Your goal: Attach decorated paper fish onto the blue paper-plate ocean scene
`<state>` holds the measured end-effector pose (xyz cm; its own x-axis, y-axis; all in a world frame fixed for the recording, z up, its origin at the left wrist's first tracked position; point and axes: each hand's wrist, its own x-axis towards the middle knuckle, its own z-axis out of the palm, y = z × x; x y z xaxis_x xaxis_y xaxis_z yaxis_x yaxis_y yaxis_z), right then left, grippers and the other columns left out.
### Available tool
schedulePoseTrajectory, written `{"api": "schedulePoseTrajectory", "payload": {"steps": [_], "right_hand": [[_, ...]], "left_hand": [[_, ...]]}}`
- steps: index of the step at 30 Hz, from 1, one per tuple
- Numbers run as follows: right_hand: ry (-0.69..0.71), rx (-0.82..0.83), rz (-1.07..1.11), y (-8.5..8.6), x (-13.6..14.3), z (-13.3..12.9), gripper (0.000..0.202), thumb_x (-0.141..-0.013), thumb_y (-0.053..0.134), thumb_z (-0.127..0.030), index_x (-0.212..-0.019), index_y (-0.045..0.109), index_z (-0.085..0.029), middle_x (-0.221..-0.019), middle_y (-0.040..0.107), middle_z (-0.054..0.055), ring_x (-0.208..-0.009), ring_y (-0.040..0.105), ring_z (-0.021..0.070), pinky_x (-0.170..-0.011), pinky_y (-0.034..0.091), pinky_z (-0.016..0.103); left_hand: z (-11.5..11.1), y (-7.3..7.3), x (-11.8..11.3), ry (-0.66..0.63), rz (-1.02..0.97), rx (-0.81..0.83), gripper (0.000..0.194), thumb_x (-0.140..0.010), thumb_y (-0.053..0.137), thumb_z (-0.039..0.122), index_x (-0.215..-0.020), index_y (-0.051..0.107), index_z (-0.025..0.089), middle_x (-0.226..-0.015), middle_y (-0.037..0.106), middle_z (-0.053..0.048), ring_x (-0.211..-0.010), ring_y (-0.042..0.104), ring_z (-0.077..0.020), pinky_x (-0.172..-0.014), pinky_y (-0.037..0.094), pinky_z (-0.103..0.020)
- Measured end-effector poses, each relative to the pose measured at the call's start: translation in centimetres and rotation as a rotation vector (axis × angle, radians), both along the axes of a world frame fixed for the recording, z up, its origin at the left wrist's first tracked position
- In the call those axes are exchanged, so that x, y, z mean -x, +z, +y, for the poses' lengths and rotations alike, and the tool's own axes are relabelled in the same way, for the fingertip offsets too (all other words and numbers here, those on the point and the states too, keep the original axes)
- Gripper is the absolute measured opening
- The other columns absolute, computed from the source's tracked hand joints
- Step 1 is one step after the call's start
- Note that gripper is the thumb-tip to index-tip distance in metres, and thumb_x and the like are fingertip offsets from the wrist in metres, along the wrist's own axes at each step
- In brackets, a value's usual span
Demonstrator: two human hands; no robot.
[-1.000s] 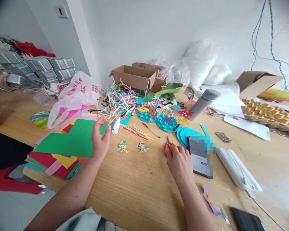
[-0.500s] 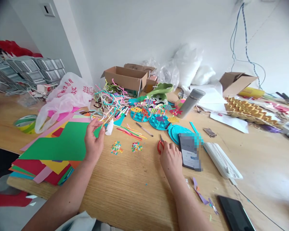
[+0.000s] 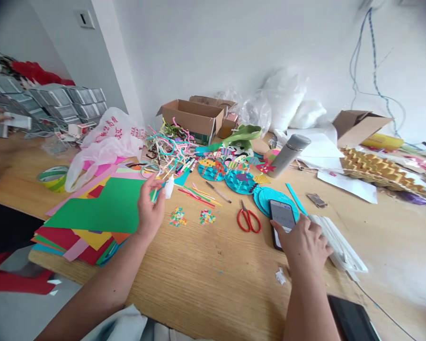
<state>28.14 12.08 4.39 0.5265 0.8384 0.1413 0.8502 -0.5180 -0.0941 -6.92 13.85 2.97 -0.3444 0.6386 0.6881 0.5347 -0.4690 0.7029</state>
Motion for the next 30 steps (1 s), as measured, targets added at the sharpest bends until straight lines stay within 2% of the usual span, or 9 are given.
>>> {"api": "schedulePoseTrajectory", "payload": {"steps": [5, 7, 12, 17, 23, 27, 30], "right_hand": [[-0.094, -0.019, 0.068, -0.4, -1.3, 0.4, 0.091, -0.077, 0.032, -0.076, -0.141, 0.04, -0.011, -0.13, 0.045, 0.035, -0.122, 0.042, 0.0481, -0.089, 0.034, 0.06], [-0.121, -0.008, 0.079, -0.4, -1.8, 0.5, 0.094, -0.076, 0.031, -0.077, -0.143, 0.036, -0.012, -0.135, 0.042, 0.033, -0.125, 0.04, 0.047, -0.092, 0.034, 0.061], [-0.047, 0.102, 0.128, -0.7, -1.8, 0.8, 0.104, -0.071, 0.033, -0.083, -0.146, 0.03, -0.011, -0.138, 0.04, 0.032, -0.122, 0.042, 0.0499, -0.094, 0.032, 0.062], [0.03, 0.09, 0.092, -2.1, -0.9, 0.9, 0.101, -0.074, 0.046, -0.071, -0.149, 0.015, -0.01, -0.137, 0.04, 0.03, -0.119, 0.046, 0.048, -0.091, 0.035, 0.06], [0.008, 0.007, 0.019, -2.5, -0.6, 0.6, 0.085, -0.079, 0.046, -0.055, -0.146, 0.022, -0.009, -0.131, 0.045, 0.028, -0.113, 0.051, 0.0455, -0.089, 0.037, 0.058], [-0.006, -0.016, 0.011, -1.9, -1.1, 0.3, 0.077, -0.079, 0.046, -0.047, -0.144, 0.027, -0.011, -0.13, 0.044, 0.028, -0.11, 0.052, 0.0469, -0.087, 0.035, 0.06], [-0.032, -0.037, 0.029, -1.0, -1.5, 0.1, 0.074, -0.079, 0.045, -0.048, -0.142, 0.029, -0.013, -0.132, 0.042, 0.026, -0.111, 0.052, 0.0462, -0.089, 0.035, 0.058]], "left_hand": [[-1.0, 0.1, -1.7, -0.192, 0.247, 0.011, 0.042, -0.091, 0.047, 0.02, -0.133, 0.042, 0.019, -0.094, 0.065, -0.007, -0.09, 0.061, -0.0184, -0.086, 0.049, -0.036], [-1.1, 0.2, -1.9, -0.22, 0.324, 0.012, 0.044, -0.091, 0.048, 0.018, -0.134, 0.04, 0.018, -0.093, 0.065, -0.007, -0.091, 0.06, -0.019, -0.087, 0.048, -0.036], [-0.6, -0.2, -1.4, -0.179, 0.245, 0.033, 0.044, -0.09, 0.049, 0.017, -0.133, 0.042, 0.019, -0.093, 0.065, -0.006, -0.09, 0.061, -0.0173, -0.088, 0.048, -0.034], [-0.3, -0.6, -1.1, -0.159, 0.227, 0.053, 0.042, -0.09, 0.05, 0.019, -0.131, 0.044, 0.018, -0.094, 0.066, -0.006, -0.09, 0.062, -0.0172, -0.088, 0.048, -0.035], [-0.4, -0.4, -1.1, -0.173, 0.21, 0.052, 0.043, -0.089, 0.05, 0.02, -0.132, 0.045, 0.018, -0.093, 0.066, -0.006, -0.089, 0.063, -0.0172, -0.086, 0.049, -0.035], [-0.3, -0.5, -0.9, -0.168, 0.192, 0.046, 0.043, -0.09, 0.05, 0.021, -0.132, 0.045, 0.018, -0.095, 0.065, -0.007, -0.088, 0.063, -0.0168, -0.084, 0.05, -0.034], [-0.2, -0.5, -0.9, -0.166, 0.183, 0.057, 0.043, -0.089, 0.05, 0.022, -0.132, 0.045, 0.018, -0.096, 0.065, -0.007, -0.089, 0.062, -0.017, -0.084, 0.051, -0.033]]}}
